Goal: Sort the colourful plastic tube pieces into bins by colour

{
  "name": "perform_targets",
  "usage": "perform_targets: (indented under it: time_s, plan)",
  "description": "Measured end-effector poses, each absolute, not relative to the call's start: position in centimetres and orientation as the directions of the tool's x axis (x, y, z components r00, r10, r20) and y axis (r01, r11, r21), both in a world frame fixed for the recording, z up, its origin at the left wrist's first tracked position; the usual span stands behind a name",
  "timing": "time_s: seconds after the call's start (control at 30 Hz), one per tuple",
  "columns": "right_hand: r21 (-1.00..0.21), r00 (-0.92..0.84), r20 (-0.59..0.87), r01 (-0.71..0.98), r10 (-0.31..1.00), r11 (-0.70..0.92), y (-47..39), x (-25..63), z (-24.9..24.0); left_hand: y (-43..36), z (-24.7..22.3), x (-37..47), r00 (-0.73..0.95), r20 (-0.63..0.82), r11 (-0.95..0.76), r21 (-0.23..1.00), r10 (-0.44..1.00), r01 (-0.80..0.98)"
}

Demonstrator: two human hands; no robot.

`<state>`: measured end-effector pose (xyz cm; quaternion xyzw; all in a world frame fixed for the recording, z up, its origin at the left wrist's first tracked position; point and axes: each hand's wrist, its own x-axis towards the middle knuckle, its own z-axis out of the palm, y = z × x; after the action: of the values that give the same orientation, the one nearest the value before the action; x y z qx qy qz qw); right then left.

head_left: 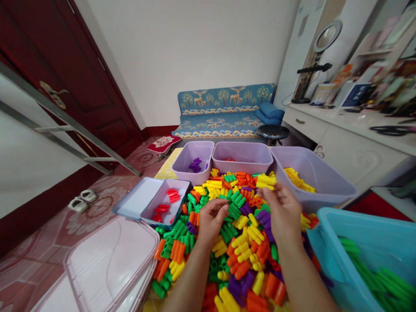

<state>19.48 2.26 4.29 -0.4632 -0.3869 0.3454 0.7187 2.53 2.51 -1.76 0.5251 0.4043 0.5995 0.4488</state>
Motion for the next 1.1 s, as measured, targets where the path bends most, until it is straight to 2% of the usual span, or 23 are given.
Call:
perform_targets:
  time_s: [0.1, 0.17, 0.23, 0.3, 0.37, 0.4, 0.5, 0.57, 0.63, 0.73, 0.83, 0.97, 1.1]
  plan:
    - [-0.772, 0.631, 0.212, -0.360, 0.746, 0.524, 2.5, 20.6, 4.5, 2.5, -1.8, 2.6, -0.044, 0.266, -0.269, 0.958, 0.963, -0.099]
    - [-0.755, 0.615, 0.166, -0.424, 0.771, 0.500, 2.7, 21.1, 4.1, 2.5, -1.8, 2.7, -0.045, 0.271, -0.274, 0.958, 0.962, -0.089]
    - [-0.829, 0.567, 0.114, -0.399, 0.815, 0.393, 3.0, 21.3, 3.4, 2.6, -1.9, 2.7, -0.053, 0.279, -0.282, 0.956, 0.959, -0.074]
    - [-0.934, 0.489, 0.105, -0.251, 0.866, 0.255, 3.2, 21.3, 2.6, 2.5, -1.9, 2.6, -0.076, 0.307, -0.310, 0.950, 0.949, -0.031]
    - [-0.984, 0.388, 0.177, 0.046, 0.905, 0.172, 3.5, 21.2, 1.7, 2.4, -1.8, 2.4, -0.123, 0.366, -0.360, 0.930, 0.923, 0.070]
    - [-0.960, 0.326, 0.233, 0.226, 0.916, 0.164, 3.6, 21.1, 1.4, 2.4, -1.7, 2.3, -0.152, 0.406, -0.387, 0.911, 0.901, 0.141]
    - [-0.740, 0.114, 0.341, 0.645, 0.933, 0.191, 3.6, 20.5, 0.6, 2.1, -1.3, 2.1, -0.211, 0.540, -0.427, 0.805, 0.815, 0.412]
    - [-0.602, -0.001, 0.326, 0.771, 0.946, 0.208, 3.5, 20.0, 0.4, 1.9, -1.0, 2.1, -0.181, 0.595, -0.399, 0.703, 0.783, 0.588]
    - [-0.516, -0.068, 0.292, 0.828, 0.954, 0.217, 3.2, 19.3, 0.4, 1.7, -0.8, 2.2, -0.108, 0.602, -0.365, 0.607, 0.791, 0.706]
    - [-0.467, -0.119, 0.254, 0.854, 0.960, 0.229, 2.8, 18.4, 0.5, 1.5, -0.5, 2.5, 0.028, 0.570, -0.393, 0.529, 0.821, 0.752]
    - [-0.484, -0.139, 0.246, 0.840, 0.959, 0.246, 2.6, 17.6, 0.5, 1.5, -0.6, 2.5, 0.144, 0.552, -0.467, 0.506, 0.821, 0.726]
    - [-0.646, -0.125, 0.257, 0.716, 0.958, 0.266, 2.5, 16.8, 0.6, 1.6, -0.9, 2.3, 0.221, 0.565, -0.543, 0.500, 0.795, 0.675]
    - [-0.807, -0.154, 0.228, 0.523, 0.961, 0.275, 2.2, 16.1, 1.0, 1.9, -1.1, 2.3, 0.211, 0.547, -0.536, 0.546, 0.810, 0.643]
